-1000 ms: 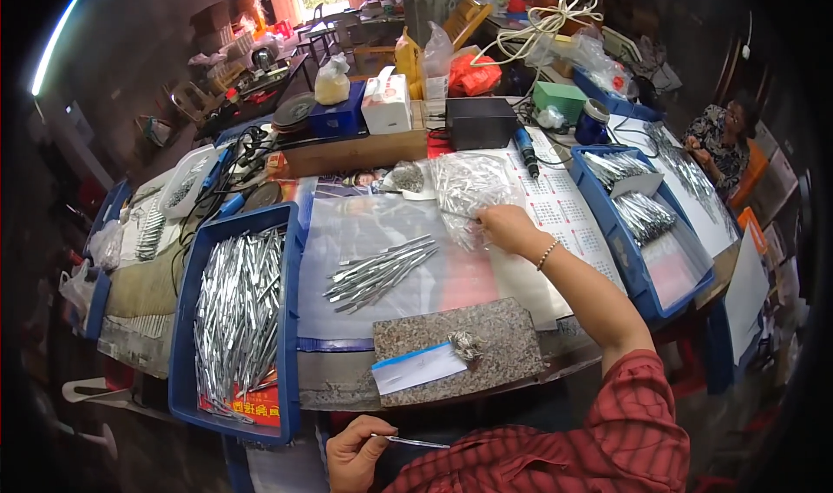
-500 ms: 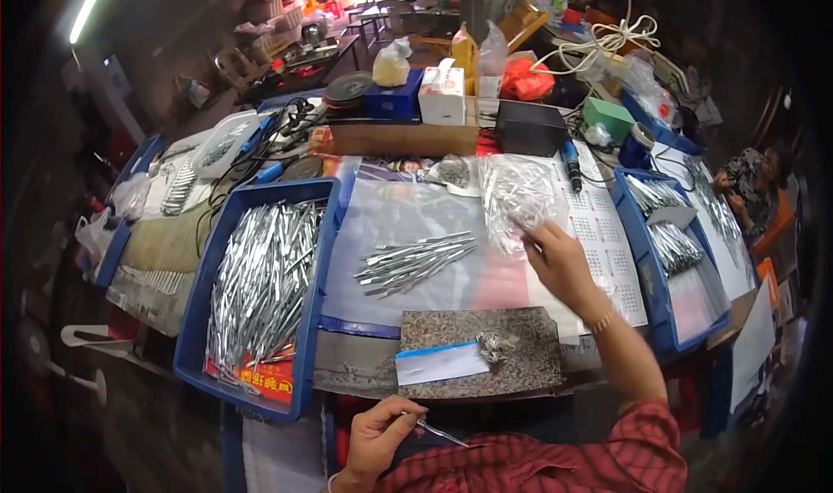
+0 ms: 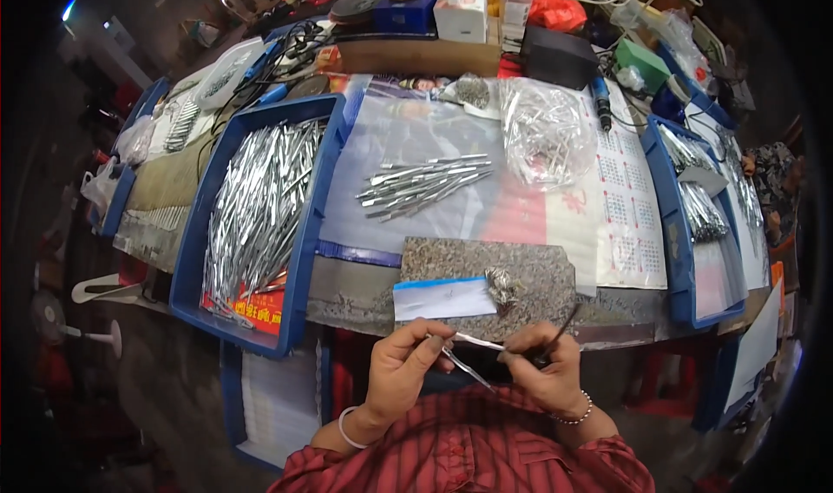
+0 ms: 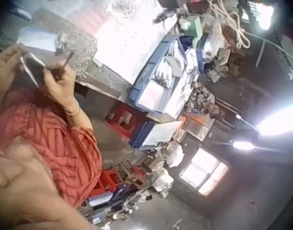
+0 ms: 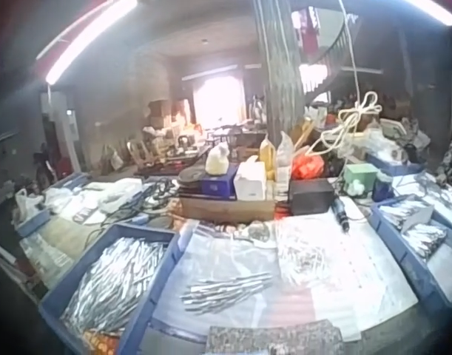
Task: The recorder is assembling small metal components at a workbench, involving picking up pieces from bins and using a small handheld tool to join or inspect them.
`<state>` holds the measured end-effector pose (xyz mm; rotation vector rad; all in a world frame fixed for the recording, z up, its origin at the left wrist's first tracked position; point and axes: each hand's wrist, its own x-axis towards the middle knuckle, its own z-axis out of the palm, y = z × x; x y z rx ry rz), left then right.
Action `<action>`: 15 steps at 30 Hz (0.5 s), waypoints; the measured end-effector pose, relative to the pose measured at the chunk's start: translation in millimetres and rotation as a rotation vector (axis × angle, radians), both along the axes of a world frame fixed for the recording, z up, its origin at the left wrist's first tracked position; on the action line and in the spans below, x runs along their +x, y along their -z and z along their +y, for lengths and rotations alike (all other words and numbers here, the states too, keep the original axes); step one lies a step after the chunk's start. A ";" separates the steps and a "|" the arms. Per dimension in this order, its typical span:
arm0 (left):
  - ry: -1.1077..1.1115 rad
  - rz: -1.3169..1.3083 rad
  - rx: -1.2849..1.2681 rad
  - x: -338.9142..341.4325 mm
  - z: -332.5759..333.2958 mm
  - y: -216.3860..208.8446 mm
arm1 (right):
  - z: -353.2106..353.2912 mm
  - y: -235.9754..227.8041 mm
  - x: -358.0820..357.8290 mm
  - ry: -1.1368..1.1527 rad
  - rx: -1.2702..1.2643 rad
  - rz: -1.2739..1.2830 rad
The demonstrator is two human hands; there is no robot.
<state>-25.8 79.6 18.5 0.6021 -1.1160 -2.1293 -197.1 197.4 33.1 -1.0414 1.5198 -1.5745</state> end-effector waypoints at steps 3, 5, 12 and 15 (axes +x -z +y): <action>-0.019 0.003 0.024 1.3 6.9 3.7 | 10.0 -6.5 5.7 0.025 -0.063 -0.098; -0.015 -0.012 0.042 0.5 12.2 1.9 | 14.8 -3.0 8.0 0.003 -0.074 -0.036; 0.088 -0.078 -0.055 -2.0 14.6 -4.8 | 13.3 -5.7 14.0 -0.068 0.032 0.159; 0.073 -0.037 0.010 -2.1 13.5 -4.0 | 13.5 -7.2 8.6 -0.116 -0.015 0.278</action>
